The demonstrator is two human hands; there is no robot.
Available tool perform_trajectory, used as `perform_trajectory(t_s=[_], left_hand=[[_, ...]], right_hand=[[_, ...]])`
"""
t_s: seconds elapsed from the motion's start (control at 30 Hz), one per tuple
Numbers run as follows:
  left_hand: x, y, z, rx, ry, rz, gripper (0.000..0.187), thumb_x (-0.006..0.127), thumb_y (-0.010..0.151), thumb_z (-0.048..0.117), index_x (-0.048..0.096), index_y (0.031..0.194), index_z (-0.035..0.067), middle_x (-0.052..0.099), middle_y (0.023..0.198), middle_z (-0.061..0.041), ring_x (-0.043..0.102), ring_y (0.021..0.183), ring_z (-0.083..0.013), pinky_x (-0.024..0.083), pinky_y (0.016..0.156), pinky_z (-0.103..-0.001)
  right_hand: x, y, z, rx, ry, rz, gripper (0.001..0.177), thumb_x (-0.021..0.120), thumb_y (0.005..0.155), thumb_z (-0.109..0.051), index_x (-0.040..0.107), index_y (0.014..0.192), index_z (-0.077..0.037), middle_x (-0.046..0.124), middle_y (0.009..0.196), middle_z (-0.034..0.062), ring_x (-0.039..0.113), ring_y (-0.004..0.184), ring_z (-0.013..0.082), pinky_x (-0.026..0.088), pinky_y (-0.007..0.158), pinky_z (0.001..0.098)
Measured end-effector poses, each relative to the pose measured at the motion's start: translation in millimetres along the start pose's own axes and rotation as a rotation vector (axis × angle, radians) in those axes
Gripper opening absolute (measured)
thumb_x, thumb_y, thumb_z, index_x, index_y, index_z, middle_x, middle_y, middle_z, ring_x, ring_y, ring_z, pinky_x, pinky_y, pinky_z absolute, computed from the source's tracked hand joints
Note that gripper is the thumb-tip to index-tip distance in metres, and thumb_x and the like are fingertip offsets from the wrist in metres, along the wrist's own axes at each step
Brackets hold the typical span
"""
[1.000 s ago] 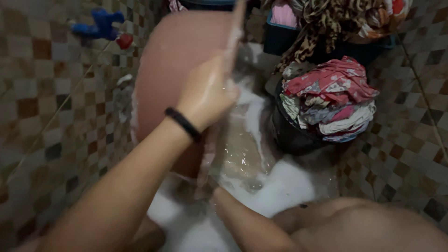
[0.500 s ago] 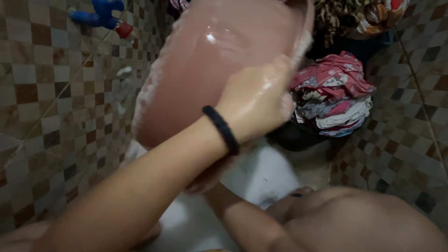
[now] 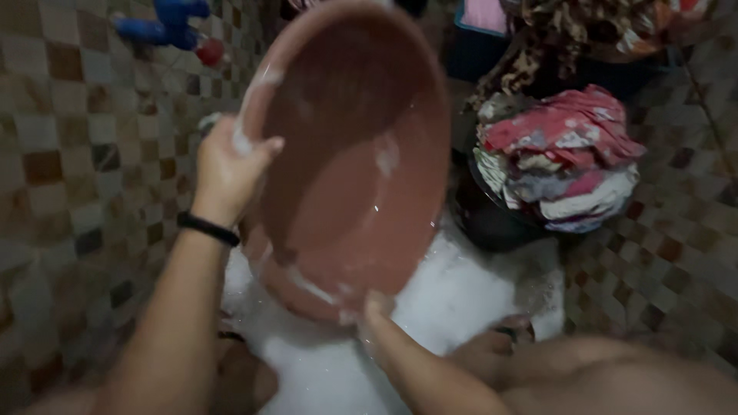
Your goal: The person hand-washes clothes in a basin with soapy water by scrubbing them by hand, then rinses each item under a running tap and places them into a bucket.
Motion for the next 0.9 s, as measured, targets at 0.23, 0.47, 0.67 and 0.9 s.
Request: perform_trajectory(t_s=[0.23,0.47,0.67,0.9], left_hand=[[-40.0,-13.4,-107.0,-0.455,-0.154,0.039,0.024,0.077,0.084,0.018,0.062,0.098,0.005,0.061,0.083,-0.001,0.056,0.072,-0.0154,0.049,0.063,-0.036],[-47.5,-11.6,-213.1,-0.488,0.178,0.089,0.040,0.084,0.082,0.028,0.063,0.085,-0.005,0.066,0.079,-0.019,0.062,0.074,-0.0347,0.052,0.072,-0.046],[-44.9,-2.9,-232.5,-0.659,0.250,0.007,0.055,0.059,0.105,0.055,0.075,0.115,0.003,0.071,0.113,-0.029,0.063,0.112,-0.0477,0.047,0.095,-0.053],[-12.4,62.1,-193.0,-0.150,0.004,-0.154,0.063,0.074,0.080,0.019,0.059,0.140,0.010,0.068,0.134,-0.013,0.065,0.123,-0.0263,0.051,0.102,-0.038]], right_hand=[[-12.0,-23.5,-104.5,-0.821,-0.634,0.647,0.042,0.065,0.095,-0.029,0.060,0.133,-0.010,0.073,0.121,0.0134,0.070,0.107,0.0341,0.054,0.096,0.0444],[139.1,-58.3,-293.8,-1.094,-0.471,0.088,0.033,0.058,0.105,-0.022,0.064,0.132,-0.004,0.067,0.133,0.0155,0.060,0.128,0.0320,0.042,0.111,0.0400],[273.3,-36.2,-416.7,-1.139,-0.111,-0.386,0.043,0.054,0.109,-0.031,0.056,0.143,-0.005,0.063,0.140,0.0070,0.057,0.130,0.0180,0.043,0.110,0.0307],[320.9,18.0,-446.4,-0.792,0.172,-0.470,0.041,0.054,0.107,-0.039,0.067,0.122,-0.003,0.066,0.094,0.0046,0.066,0.078,0.0148,0.058,0.066,0.0315]])
Point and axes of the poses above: each hand's wrist, its own y-axis towards the middle knuckle, its own x-axis out of the palm, z = x × y, the point moved 3 cm from there along y, towards the middle knuckle
